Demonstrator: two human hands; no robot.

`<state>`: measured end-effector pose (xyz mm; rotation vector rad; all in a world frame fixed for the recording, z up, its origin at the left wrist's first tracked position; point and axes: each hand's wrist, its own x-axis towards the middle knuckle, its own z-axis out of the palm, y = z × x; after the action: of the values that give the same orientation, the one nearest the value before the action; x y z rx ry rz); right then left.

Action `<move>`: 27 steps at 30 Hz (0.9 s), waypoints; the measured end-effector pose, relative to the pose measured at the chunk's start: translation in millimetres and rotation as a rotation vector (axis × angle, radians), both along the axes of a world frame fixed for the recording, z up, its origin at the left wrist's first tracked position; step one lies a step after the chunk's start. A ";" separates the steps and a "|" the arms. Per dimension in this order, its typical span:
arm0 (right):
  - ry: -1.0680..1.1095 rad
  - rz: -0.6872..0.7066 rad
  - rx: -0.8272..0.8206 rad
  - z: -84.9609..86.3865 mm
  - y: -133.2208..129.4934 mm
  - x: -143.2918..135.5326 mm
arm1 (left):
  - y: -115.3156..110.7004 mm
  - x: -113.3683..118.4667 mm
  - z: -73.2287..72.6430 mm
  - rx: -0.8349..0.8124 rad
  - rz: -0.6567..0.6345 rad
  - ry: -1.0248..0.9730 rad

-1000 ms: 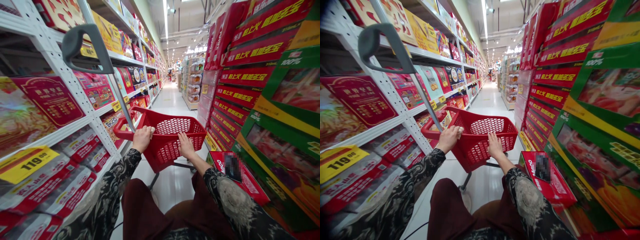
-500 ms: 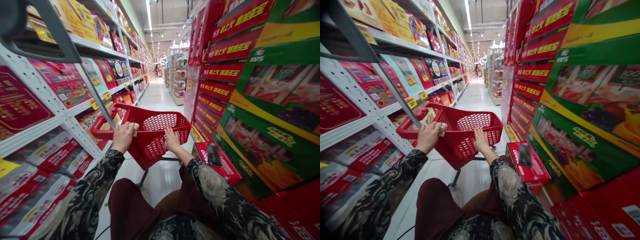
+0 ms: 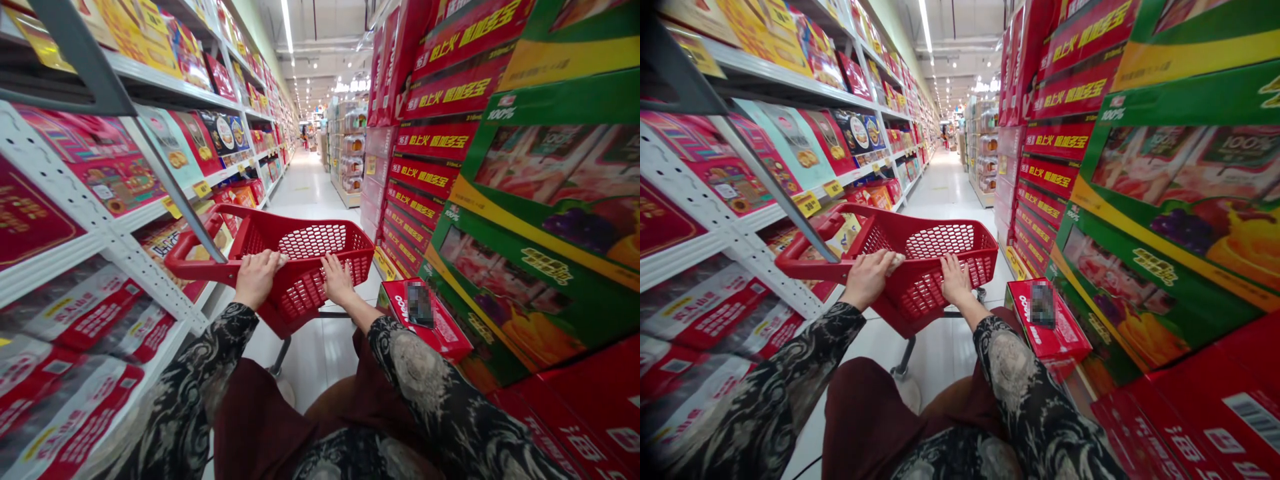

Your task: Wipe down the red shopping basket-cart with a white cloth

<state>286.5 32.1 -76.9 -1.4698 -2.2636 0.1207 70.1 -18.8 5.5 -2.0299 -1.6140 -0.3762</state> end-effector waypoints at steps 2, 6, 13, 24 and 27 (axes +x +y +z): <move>0.006 -0.002 -0.009 1.4 0.1 -1.0 | -3.1 -9.2 7.9 0.013 0.063 0.002; 0.017 -0.013 -0.039 2.4 -0.9 -4.5 | -2.7 -5.6 2.7 -0.015 0.065 0.019; 0.005 0.024 -0.036 3.9 0.0 0.3 | 4.6 16.3 -18.5 -0.038 -0.097 0.034; 0.060 -0.013 -0.022 1.8 -4.4 -7.9 | -0.7 -4.7 -4.2 -0.036 0.004 -0.104; 0.054 -0.004 -0.023 2.3 -7.3 -10.9 | 3.1 13.9 -19.5 -0.039 -0.079 -0.087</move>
<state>275.6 24.8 -74.6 -1.4645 -2.2231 0.1833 83.9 -15.8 -14.1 -2.1382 -1.6069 -0.4716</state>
